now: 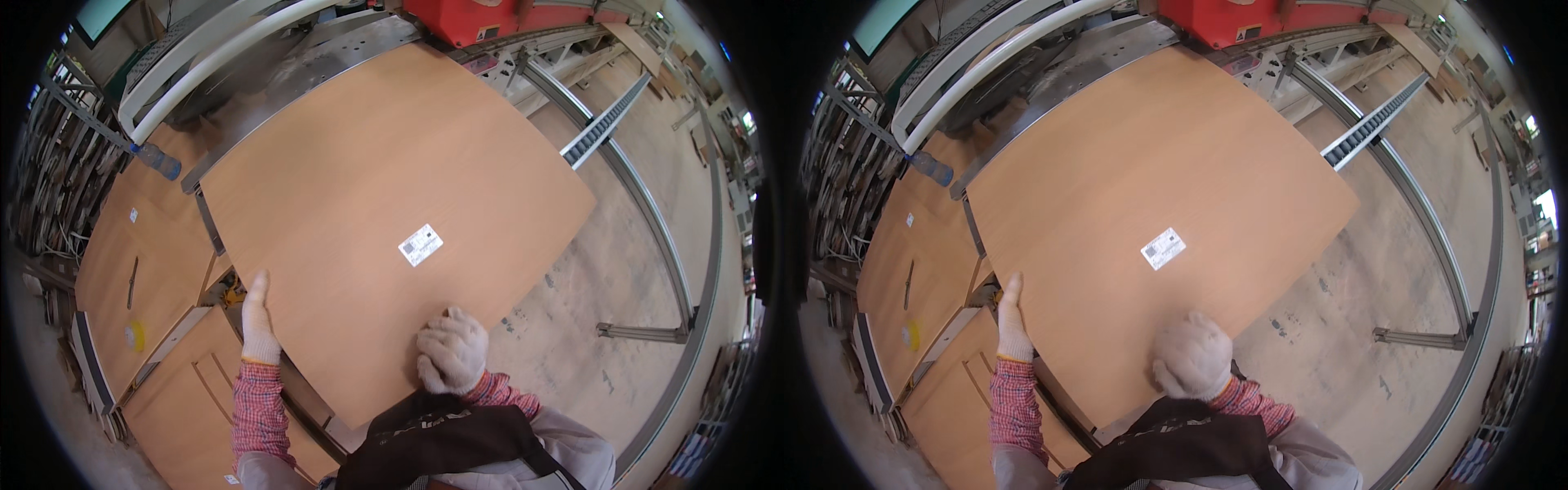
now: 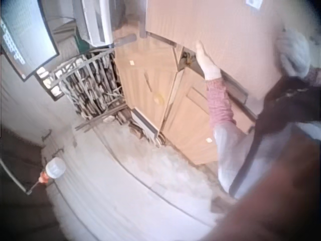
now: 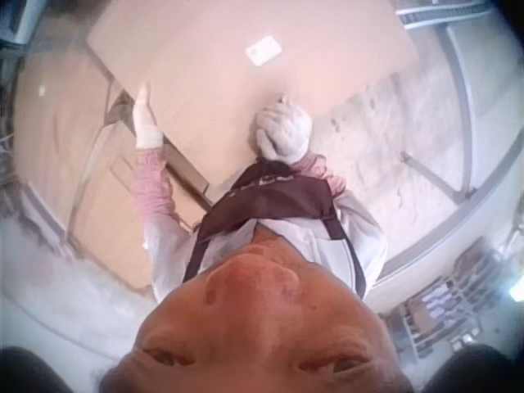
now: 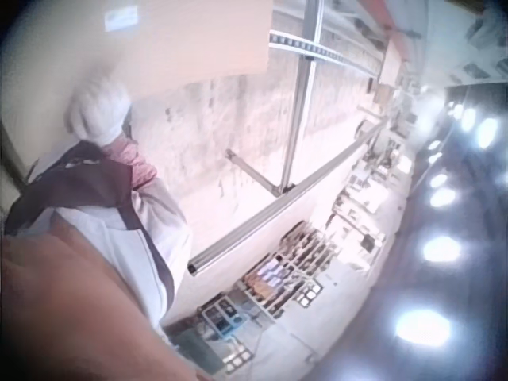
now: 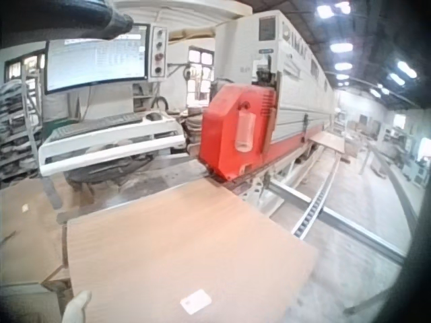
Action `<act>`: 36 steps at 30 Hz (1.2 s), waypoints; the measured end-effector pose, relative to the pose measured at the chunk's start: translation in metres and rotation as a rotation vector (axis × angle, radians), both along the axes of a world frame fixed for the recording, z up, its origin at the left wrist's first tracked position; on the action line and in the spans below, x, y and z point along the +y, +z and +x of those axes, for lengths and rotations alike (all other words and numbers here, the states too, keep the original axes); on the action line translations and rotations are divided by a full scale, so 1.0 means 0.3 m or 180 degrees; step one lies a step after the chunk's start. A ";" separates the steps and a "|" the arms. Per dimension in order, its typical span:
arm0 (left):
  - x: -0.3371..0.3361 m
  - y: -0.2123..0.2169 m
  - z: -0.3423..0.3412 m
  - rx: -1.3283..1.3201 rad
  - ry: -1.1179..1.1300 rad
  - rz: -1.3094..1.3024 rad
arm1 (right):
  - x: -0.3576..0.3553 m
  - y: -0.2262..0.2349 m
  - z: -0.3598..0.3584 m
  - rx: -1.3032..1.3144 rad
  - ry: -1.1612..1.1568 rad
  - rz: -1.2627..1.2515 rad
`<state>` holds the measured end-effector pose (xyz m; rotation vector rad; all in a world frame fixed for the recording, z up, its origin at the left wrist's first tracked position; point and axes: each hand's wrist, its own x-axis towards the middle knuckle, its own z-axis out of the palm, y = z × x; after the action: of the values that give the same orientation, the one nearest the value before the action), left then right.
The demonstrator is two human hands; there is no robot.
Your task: The person repeatedly picks up large rectangular wooden panels from a stack and feeds them one at a time into a red industrial machine. They wear gloves and handle each panel with both hands, placing it onto the machine's roller conveyor before retrieving the next panel.
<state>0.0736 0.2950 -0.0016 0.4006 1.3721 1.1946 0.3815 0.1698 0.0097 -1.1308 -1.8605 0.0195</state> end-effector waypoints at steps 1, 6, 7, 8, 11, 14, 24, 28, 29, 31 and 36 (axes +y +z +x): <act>0.010 0.023 0.038 -0.0030 -0.0054 0.0092 | -0.002 -0.007 0.018 0.0042 0.0032 -0.0029; 0.056 0.060 0.104 -0.0025 -0.0171 -0.0161 | 0.018 -0.022 0.099 0.0175 0.0121 -0.0209; 0.063 0.059 0.124 0.0023 -0.0176 -0.0056 | 0.027 -0.023 0.121 0.0182 0.0159 -0.0227; 0.065 0.056 0.155 0.0071 -0.0183 0.0047 | 0.033 -0.014 0.144 0.0129 0.0121 -0.0243; 0.108 0.055 0.280 -0.0017 -0.0167 0.0126 | 0.078 0.009 0.266 0.0015 0.0038 -0.0153; 0.153 0.012 0.373 -0.0162 -0.0136 -0.0065 | 0.128 0.006 0.381 0.0091 0.0113 -0.0141; 0.322 -0.039 0.715 -0.0121 -0.0164 0.0203 | 0.297 -0.015 0.707 0.0327 -0.0054 0.0259; 0.403 -0.105 0.849 -0.0251 -0.0085 0.0406 | 0.353 0.039 0.812 -0.0043 -0.0293 0.0139; 0.416 -0.101 0.887 -0.0289 -0.0087 0.0438 | 0.348 0.019 0.801 0.0091 -0.0264 0.0201; 0.454 -0.101 0.968 -0.0421 -0.0139 0.0471 | 0.343 -0.011 0.781 0.0307 -0.0228 0.0302; 0.544 -0.166 1.149 -0.0468 -0.0127 0.0780 | 0.294 -0.017 0.699 0.0151 0.0248 -0.0009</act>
<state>0.4182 0.4583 -0.0515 0.5000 1.0909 1.3372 0.5912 0.2581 0.0045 -1.0505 -1.8620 0.0926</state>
